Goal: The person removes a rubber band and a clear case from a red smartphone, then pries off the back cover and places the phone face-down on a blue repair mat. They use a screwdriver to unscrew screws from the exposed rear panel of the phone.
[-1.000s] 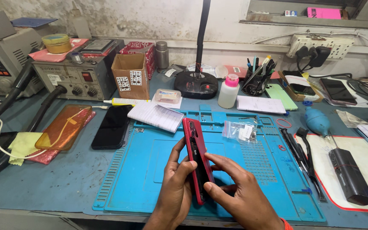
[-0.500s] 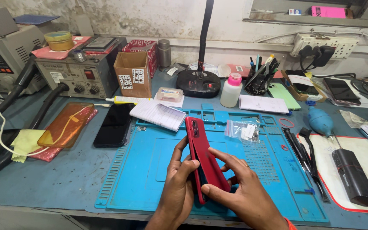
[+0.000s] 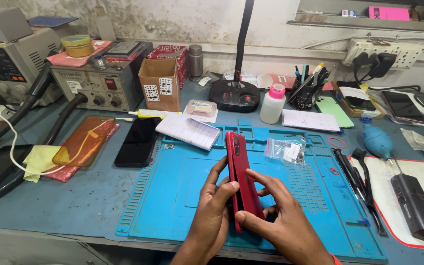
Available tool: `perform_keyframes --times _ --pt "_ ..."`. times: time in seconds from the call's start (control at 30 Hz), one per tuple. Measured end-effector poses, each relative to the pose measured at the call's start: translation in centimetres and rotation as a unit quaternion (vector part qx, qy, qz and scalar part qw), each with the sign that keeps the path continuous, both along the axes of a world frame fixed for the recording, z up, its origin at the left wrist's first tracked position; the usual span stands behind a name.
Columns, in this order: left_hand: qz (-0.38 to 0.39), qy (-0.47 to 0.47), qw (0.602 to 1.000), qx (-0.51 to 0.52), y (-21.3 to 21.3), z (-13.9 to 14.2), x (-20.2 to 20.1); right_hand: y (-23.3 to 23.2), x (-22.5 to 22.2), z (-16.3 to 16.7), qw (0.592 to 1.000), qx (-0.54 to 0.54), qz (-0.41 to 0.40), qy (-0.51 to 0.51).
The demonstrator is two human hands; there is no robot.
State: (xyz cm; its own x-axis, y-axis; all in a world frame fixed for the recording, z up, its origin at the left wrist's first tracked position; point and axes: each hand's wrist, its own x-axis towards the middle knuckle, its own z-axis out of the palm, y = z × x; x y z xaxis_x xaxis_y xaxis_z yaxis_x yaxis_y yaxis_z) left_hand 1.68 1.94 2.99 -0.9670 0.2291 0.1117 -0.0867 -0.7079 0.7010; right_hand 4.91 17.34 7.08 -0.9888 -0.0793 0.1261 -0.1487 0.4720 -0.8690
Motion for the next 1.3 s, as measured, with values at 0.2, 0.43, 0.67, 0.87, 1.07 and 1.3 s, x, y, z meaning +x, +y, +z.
perform_keyframes --times 0.2,0.43,0.67,0.87,1.07,1.3 --pt "-0.027 0.025 0.999 -0.020 0.1 0.1 0.2 -0.3 -0.1 -0.9 0.997 -0.071 -0.010 -0.020" --pt "-0.035 0.065 0.997 -0.012 0.3 0.2 0.2 -0.6 -0.2 -1.1 0.994 -0.104 -0.023 -0.038" --pt "-0.038 0.040 0.998 -0.043 0.2 0.4 0.3 -0.6 -0.1 -1.3 0.991 -0.128 -0.006 -0.032" --pt "-0.040 0.041 0.997 -0.043 0.2 0.4 0.4 -0.6 -0.1 -1.1 0.992 -0.117 -0.024 -0.043" --pt "-0.032 0.039 0.997 -0.057 0.3 0.0 0.2 -0.4 0.1 -1.2 0.992 -0.121 -0.013 -0.024" --pt "-0.042 0.034 0.997 -0.051 0.1 0.0 0.2 -0.3 0.1 -1.3 0.991 -0.131 -0.003 -0.022"
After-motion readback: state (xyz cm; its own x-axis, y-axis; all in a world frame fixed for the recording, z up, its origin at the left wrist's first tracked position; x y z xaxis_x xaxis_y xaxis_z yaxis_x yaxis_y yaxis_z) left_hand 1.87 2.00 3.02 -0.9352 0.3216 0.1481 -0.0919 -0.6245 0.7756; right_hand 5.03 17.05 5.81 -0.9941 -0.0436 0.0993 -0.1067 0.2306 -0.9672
